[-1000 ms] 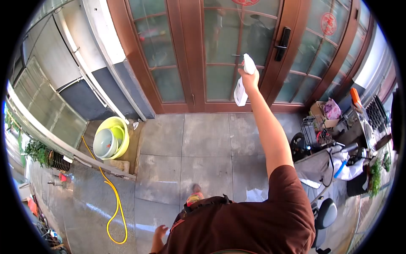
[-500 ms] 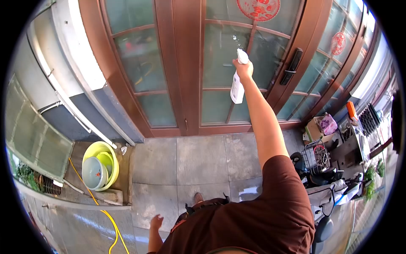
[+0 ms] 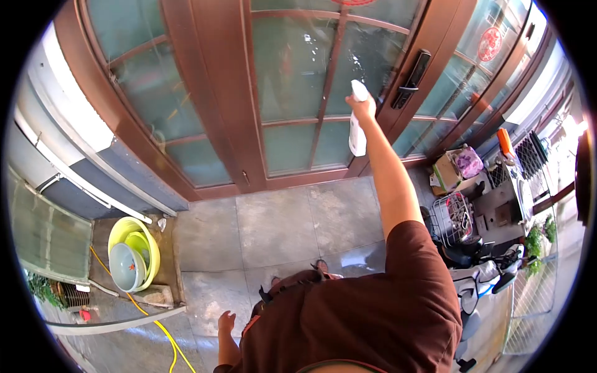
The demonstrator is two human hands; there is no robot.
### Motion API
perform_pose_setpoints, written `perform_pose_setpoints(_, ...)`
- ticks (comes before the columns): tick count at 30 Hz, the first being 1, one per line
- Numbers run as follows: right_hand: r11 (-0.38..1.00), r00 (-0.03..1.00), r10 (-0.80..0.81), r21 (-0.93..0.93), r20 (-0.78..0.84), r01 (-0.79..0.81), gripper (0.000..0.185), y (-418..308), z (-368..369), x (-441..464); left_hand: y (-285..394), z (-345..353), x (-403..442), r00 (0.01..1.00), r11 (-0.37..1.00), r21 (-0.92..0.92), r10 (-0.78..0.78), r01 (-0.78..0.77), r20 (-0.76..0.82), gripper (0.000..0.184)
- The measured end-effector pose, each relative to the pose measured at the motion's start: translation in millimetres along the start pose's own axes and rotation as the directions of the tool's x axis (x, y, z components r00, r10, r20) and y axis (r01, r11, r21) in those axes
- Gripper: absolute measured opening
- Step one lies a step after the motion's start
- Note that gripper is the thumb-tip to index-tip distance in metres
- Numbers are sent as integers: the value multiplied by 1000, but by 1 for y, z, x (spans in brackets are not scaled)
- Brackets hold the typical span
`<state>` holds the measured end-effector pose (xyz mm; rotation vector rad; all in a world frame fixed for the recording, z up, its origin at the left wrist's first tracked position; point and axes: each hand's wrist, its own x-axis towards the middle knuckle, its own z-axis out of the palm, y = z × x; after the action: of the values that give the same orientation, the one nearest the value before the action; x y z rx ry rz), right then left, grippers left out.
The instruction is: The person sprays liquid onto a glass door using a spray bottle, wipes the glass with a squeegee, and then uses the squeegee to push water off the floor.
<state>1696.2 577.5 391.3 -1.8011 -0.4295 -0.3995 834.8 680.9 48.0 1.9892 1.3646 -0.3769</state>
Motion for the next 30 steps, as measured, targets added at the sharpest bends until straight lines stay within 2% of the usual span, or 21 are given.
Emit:
perform_pose_setpoints(2,993,991,-71,-91,112,81,40,-3,-6,-31,-3,25,-20,994,994,56,96,-99,49,54)
perform_pose_setpoints(3,987,976,-112,-90,185,130,40,7,-1,-39,-12,36,-44,974,944,-247,225,-219,-7,55)
perform_pose_setpoints(4,981,954,-151,-83,259,177,40,17,7,-48,1,58,-34,992,999,-41,-29,34,125,56)
perform_pose_setpoints(6,962,927,-125,-183,354,200,40,33,27,-74,14,77,-43,996,1000,8,20,-21,92,56)
perform_pose_setpoints(7,967,917,-27,-223,397,125,39,36,37,-88,17,82,-49,996,998,36,42,-45,76,56)
perform_pose_setpoints(8,961,897,70,-270,435,56,39,35,44,-100,28,86,-53,995,1000,-21,-5,7,104,54)
perform_pose_setpoints(10,931,892,140,-363,430,28,37,39,58,-122,49,74,-56,989,994,-45,108,-104,102,52)
perform_pose_setpoints(11,933,889,126,-356,439,44,38,50,62,-126,61,75,-59,993,992,-117,51,-38,105,49)
perform_pose_setpoints(12,935,888,110,-349,446,59,39,59,66,-130,75,76,-60,999,997,-72,-12,16,52,48)
perform_pose_setpoints(14,958,897,114,-288,427,15,46,68,62,-136,113,64,-71,999,990,-135,26,-31,-40,49)
perform_pose_setpoints(15,975,904,127,-220,409,-38,47,73,58,-134,124,64,-73,999,988,-153,9,-15,-37,49)
perform_pose_setpoints(17,958,892,202,-270,405,-95,43,93,48,-126,136,67,-78,999,982,-191,-19,13,-30,49)
perform_pose_setpoints(18,954,878,246,-260,411,-146,43,102,41,-121,137,69,-81,1000,986,-169,-6,5,0,49)
perform_pose_setpoints(20,909,898,309,-375,312,-182,41,109,24,-115,132,76,-81,998,992,-122,30,-22,61,49)
perform_pose_setpoints(22,923,927,320,-283,195,-259,41,127,14,-109,111,76,-78,987,978,-210,32,2,156,49)
perform_pose_setpoints(25,947,992,111,-309,64,-86,42,144,-8,-93,80,77,-66,971,949,-308,13,64,240,51)
perform_pose_setpoints(28,972,999,44,-230,-2,-43,40,154,-21,-84,58,67,-32,968,999,-52,-1,15,249,54)
perform_pose_setpoints(29,966,997,79,-245,-25,-83,36,149,-26,-84,50,65,-13,947,991,-76,-81,109,311,56)
perform_pose_setpoints(30,954,989,145,-261,-27,-147,36,147,-31,-84,53,58,1,951,987,-130,-55,99,303,55)
